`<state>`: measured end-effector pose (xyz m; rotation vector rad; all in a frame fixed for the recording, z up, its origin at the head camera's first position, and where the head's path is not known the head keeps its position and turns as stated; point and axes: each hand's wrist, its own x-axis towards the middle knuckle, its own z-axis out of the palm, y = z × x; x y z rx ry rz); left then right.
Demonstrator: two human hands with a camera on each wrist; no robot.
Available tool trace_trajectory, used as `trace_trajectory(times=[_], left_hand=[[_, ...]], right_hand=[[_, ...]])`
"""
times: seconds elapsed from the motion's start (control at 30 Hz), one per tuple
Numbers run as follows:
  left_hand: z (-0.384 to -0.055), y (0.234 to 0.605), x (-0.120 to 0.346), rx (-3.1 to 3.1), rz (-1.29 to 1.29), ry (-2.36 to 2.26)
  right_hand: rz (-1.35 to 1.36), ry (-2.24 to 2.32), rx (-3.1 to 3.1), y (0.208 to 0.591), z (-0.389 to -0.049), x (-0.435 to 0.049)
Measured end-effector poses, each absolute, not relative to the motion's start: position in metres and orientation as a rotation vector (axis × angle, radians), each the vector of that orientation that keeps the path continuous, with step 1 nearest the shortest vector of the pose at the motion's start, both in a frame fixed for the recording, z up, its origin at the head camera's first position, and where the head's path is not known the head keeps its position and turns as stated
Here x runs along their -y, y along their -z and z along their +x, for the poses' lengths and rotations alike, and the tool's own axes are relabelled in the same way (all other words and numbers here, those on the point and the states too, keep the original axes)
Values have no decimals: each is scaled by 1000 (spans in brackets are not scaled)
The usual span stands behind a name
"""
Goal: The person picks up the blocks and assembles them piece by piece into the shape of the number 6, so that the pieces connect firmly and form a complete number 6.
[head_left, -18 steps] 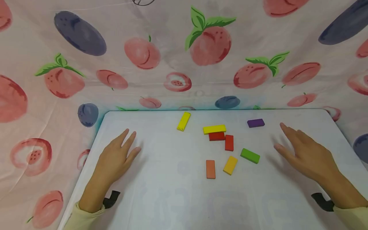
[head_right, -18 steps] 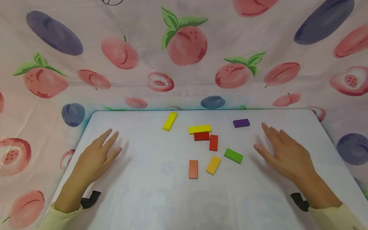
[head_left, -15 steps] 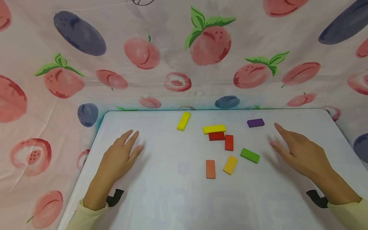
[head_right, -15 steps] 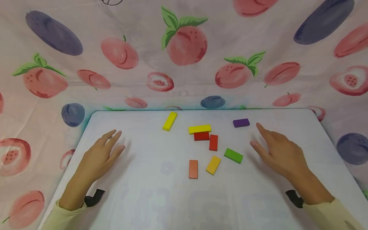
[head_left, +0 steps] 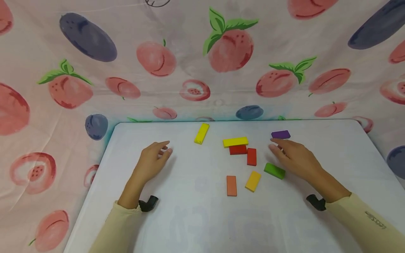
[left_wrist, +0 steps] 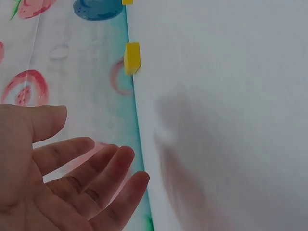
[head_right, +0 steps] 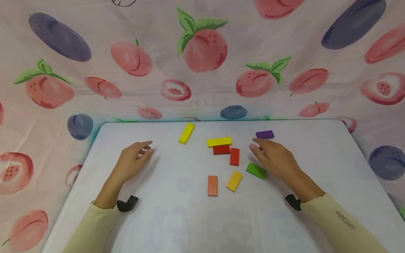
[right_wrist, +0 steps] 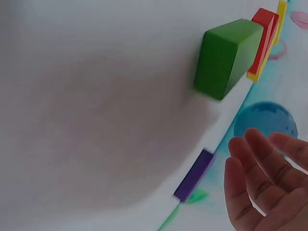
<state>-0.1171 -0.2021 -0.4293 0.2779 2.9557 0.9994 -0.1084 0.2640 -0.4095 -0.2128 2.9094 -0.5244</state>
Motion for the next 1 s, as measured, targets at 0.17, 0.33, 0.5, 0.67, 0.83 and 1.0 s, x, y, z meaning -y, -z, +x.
trace_trajectory(times=[0.17, 0.33, 0.5, 0.67, 0.83, 1.0], left_hand=[[-131, 435, 184, -2855, 221, -1063], [-150, 440, 170, -2729, 148, -1131], [-168, 442, 157, -2678, 110, -1167], [-180, 445, 139, -2670, 81, -1162], [-187, 448, 122, -2657, 28, -1150], [-192, 449, 108, -2673, -33, -1111]], right_hand=[[-191, 601, -2879, 413, -125, -246], [-150, 642, -2845, 415, -141, -229], [-134, 667, -2808, 420, -156, -214], [-94, 722, -2758, 429, -168, -206], [-56, 742, -2726, 438, -178, -199], [-16, 713, -2691, 441, -185, -193]])
